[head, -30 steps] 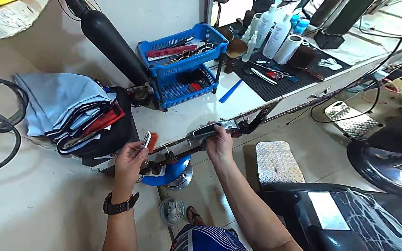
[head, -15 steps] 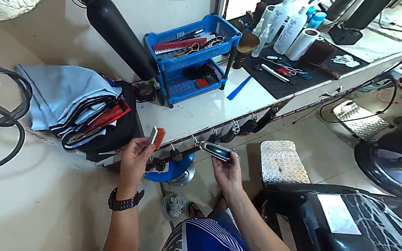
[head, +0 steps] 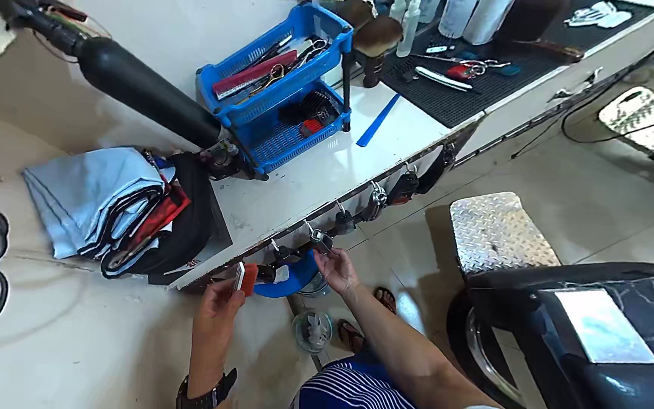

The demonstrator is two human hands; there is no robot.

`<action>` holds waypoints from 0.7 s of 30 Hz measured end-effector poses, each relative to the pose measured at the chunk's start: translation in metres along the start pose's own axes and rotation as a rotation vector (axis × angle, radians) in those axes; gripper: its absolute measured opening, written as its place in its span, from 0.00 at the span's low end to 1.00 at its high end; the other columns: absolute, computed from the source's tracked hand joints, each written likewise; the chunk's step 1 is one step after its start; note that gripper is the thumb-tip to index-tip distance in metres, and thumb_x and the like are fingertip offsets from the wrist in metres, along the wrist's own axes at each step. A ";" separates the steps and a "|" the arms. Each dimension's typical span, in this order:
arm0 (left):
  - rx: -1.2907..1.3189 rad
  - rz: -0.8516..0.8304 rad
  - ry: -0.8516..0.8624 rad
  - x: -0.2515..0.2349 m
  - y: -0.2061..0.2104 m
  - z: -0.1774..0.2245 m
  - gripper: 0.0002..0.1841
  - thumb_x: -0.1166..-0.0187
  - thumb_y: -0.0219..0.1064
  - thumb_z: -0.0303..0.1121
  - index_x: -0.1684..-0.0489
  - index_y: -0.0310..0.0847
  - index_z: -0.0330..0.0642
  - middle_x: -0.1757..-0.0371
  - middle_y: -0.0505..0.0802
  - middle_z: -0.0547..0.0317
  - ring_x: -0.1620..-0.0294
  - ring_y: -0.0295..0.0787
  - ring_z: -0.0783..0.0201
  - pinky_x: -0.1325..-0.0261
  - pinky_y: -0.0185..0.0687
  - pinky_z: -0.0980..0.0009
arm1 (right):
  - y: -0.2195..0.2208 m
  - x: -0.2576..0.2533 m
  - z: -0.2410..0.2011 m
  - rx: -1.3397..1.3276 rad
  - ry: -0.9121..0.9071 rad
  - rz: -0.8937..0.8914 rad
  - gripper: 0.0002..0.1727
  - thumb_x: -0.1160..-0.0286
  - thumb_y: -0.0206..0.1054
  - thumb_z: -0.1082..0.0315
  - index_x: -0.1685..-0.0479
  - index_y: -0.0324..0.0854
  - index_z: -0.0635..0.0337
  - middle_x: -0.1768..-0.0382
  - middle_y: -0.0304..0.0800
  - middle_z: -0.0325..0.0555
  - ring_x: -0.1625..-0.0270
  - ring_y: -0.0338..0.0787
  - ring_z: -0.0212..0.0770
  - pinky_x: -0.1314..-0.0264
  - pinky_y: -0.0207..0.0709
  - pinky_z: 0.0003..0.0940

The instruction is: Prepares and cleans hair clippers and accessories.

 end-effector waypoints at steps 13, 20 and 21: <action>-0.005 0.021 0.001 0.020 -0.008 0.000 0.13 0.23 0.65 0.25 0.43 0.80 0.35 0.51 0.93 0.56 0.52 0.93 0.63 0.46 0.92 0.66 | -0.049 0.006 0.020 0.708 0.264 0.297 0.13 0.13 0.64 0.57 0.61 0.74 0.56 0.78 0.74 0.36 0.80 0.76 0.31 0.66 0.86 0.31; 0.018 0.063 0.053 0.031 -0.018 0.010 0.12 0.24 0.65 0.25 0.44 0.81 0.36 0.51 0.93 0.57 0.52 0.92 0.64 0.46 0.92 0.67 | 0.078 0.067 0.051 1.972 -0.518 -0.114 0.37 0.33 0.78 0.51 0.30 0.75 0.69 0.34 0.82 0.64 0.28 0.81 0.60 0.22 0.73 0.53; 0.028 0.067 0.055 0.033 -0.019 0.009 0.13 0.24 0.66 0.25 0.44 0.81 0.35 0.52 0.93 0.57 0.52 0.93 0.63 0.46 0.92 0.66 | 0.081 0.066 0.056 1.985 -0.612 -0.126 0.42 0.35 0.80 0.51 0.25 0.71 0.70 0.29 0.78 0.67 0.23 0.76 0.63 0.17 0.69 0.53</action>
Point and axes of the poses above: each hand's wrist, its own x-axis away from the middle knuckle, its own y-axis out of the palm, z = x × y, the point moved 5 cm from there along -x, towards the middle knuckle
